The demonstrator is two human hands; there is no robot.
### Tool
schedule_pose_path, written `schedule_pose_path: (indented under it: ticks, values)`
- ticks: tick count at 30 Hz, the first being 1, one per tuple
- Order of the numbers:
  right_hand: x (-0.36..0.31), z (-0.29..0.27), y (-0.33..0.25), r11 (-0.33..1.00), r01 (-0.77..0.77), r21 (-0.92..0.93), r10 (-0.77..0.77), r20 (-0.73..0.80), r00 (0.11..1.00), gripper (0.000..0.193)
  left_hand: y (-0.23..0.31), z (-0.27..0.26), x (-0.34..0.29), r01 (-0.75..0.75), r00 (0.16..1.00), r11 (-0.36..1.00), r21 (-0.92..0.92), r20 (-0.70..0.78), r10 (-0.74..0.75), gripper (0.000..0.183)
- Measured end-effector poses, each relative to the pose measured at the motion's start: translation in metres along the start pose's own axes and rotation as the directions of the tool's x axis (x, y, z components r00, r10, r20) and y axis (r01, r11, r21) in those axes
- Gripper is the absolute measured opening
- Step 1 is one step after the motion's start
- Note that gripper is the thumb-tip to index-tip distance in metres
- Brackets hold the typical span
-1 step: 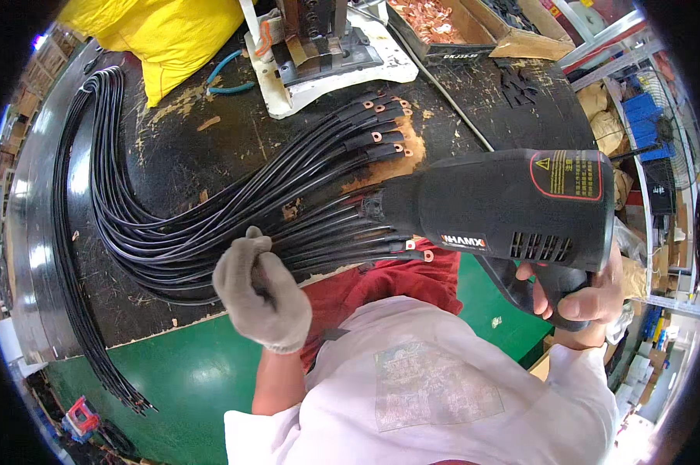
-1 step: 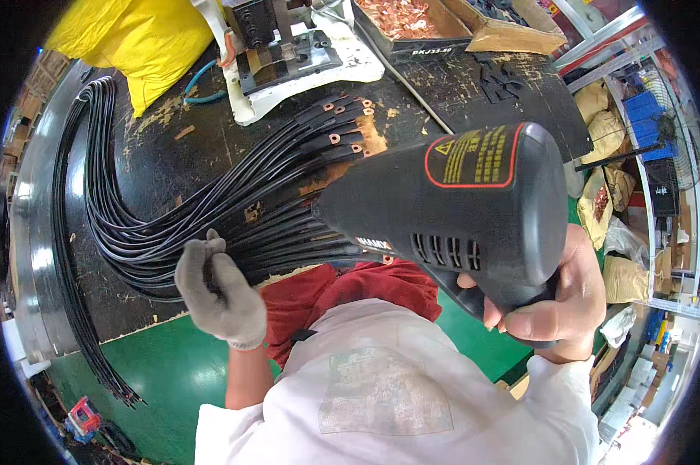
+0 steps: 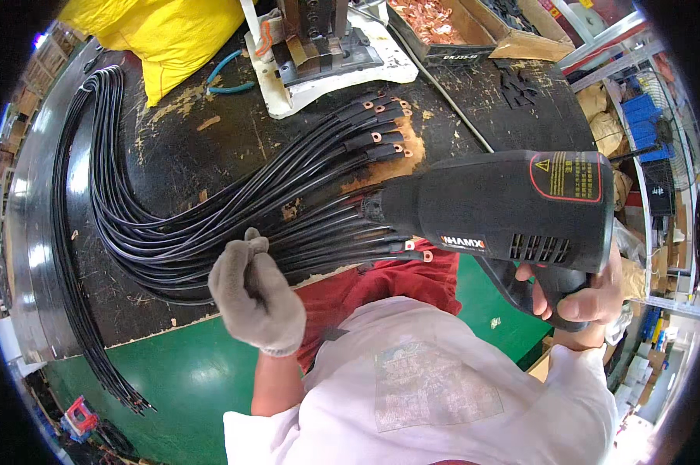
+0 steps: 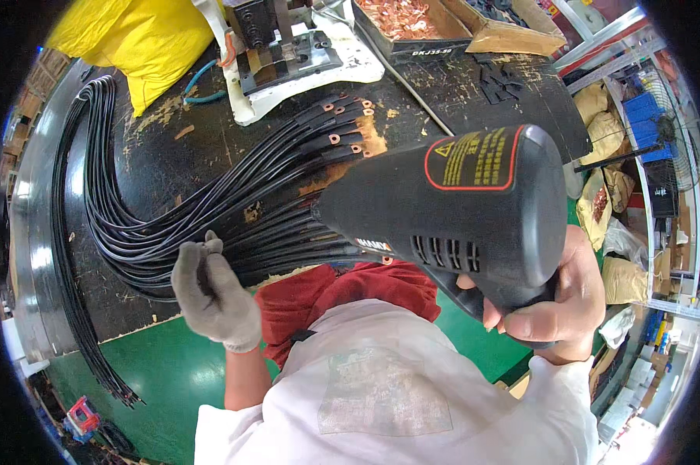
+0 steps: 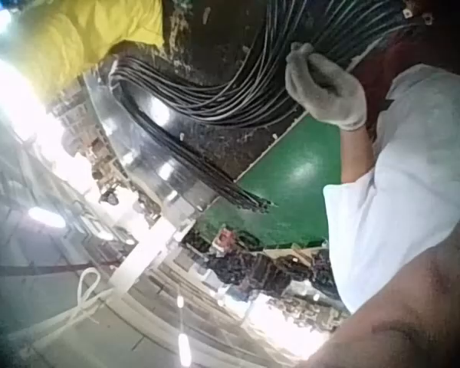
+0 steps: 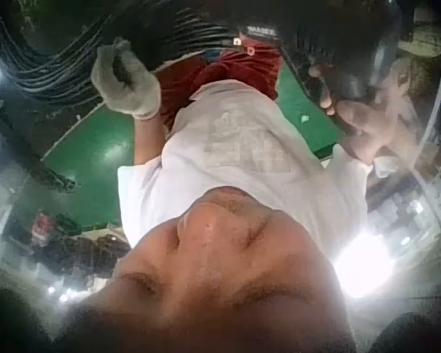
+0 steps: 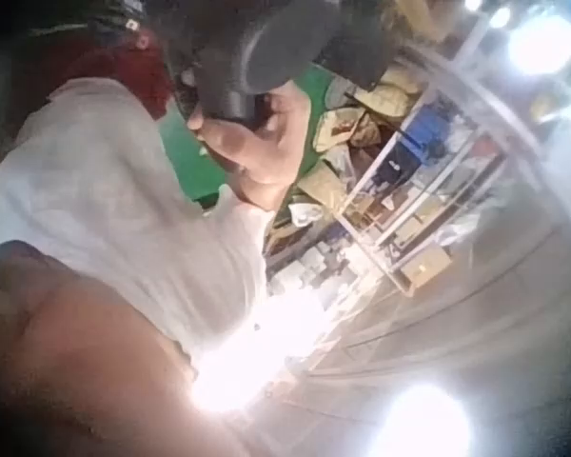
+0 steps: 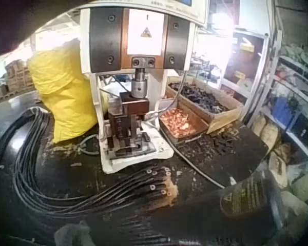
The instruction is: The person seals heat shrink tubing onto electrical terminals on black wires by placing the tubing over the terminals, then applying heat with a heat gun.
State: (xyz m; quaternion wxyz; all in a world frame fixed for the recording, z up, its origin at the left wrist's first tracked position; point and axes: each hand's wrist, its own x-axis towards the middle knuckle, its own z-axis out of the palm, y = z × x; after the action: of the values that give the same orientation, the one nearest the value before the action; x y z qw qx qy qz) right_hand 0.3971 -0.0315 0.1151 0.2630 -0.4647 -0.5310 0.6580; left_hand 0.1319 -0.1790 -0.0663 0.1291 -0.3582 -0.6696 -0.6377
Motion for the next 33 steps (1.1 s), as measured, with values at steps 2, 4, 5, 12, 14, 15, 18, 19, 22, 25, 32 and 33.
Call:
schedule_pose_path:
  ticks: [2,4,5,12,14,15,18,19,22,25,32,33]
  values:
    - [-0.001,0.0,0.0,1.0,0.003,-0.009,-0.003,0.002,1.0,0.065,-0.005,-0.014,0.0,-0.019,1.0,1.0,-0.004,0.006,0.019,0.025]
    - [-0.003,0.003,-0.001,0.999,0.014,0.035,-0.013,-0.037,0.999,0.064,-0.004,-0.037,0.007,-0.064,0.994,0.997,-0.032,0.084,0.067,0.025]
    - [-0.001,0.002,0.001,0.999,0.02,0.036,-0.019,-0.035,0.999,0.064,-0.004,-0.044,0.012,-0.069,0.994,0.997,-0.033,0.08,0.072,0.025]
    - [0.003,-0.004,0.007,0.999,0.051,0.017,-0.051,0.038,0.998,0.06,0.028,-0.03,0.084,0.03,0.997,0.999,0.023,0.063,-0.032,0.024]
    - [0.001,-0.005,0.008,0.998,0.057,0.016,-0.058,0.084,0.995,0.059,0.043,-0.003,0.119,-0.098,0.994,0.995,-0.022,0.039,0.098,0.026]
    - [-0.001,-0.002,0.007,0.999,0.047,0.021,-0.048,0.065,0.997,0.059,0.045,0.009,0.133,-0.167,0.986,0.986,0.001,0.018,0.167,0.027]
    - [-0.003,-0.002,0.006,0.999,0.043,0.021,-0.044,0.031,0.999,0.06,0.014,0.041,0.17,-0.284,0.954,0.958,-0.028,0.095,0.285,0.027]
    - [-0.003,-0.002,0.005,0.999,0.048,0.018,-0.049,0.015,0.999,0.06,0.005,0.044,0.174,-0.282,0.955,0.959,-0.035,0.089,0.284,0.027]
    - [-0.001,-0.006,0.004,0.999,0.051,0.019,-0.051,-0.006,0.999,0.062,-0.027,0.053,0.171,-0.15,0.974,0.987,0.048,0.177,0.14,0.026]
    - [0.0,-0.016,0.003,0.997,0.059,-0.046,-0.059,0.005,0.998,0.064,-0.044,0.057,0.165,-0.13,0.986,0.988,-0.082,0.094,0.137,0.025]
    - [0.007,-0.014,0.004,0.999,0.042,0.019,-0.043,0.037,0.998,0.068,-0.051,0.056,0.164,-0.098,0.986,0.995,0.011,0.133,0.096,0.025]
    - [0.007,-0.013,0.003,0.999,0.042,0.022,-0.043,0.038,0.998,0.068,-0.051,0.055,0.164,-0.1,0.986,0.995,0.012,0.135,0.098,0.025]
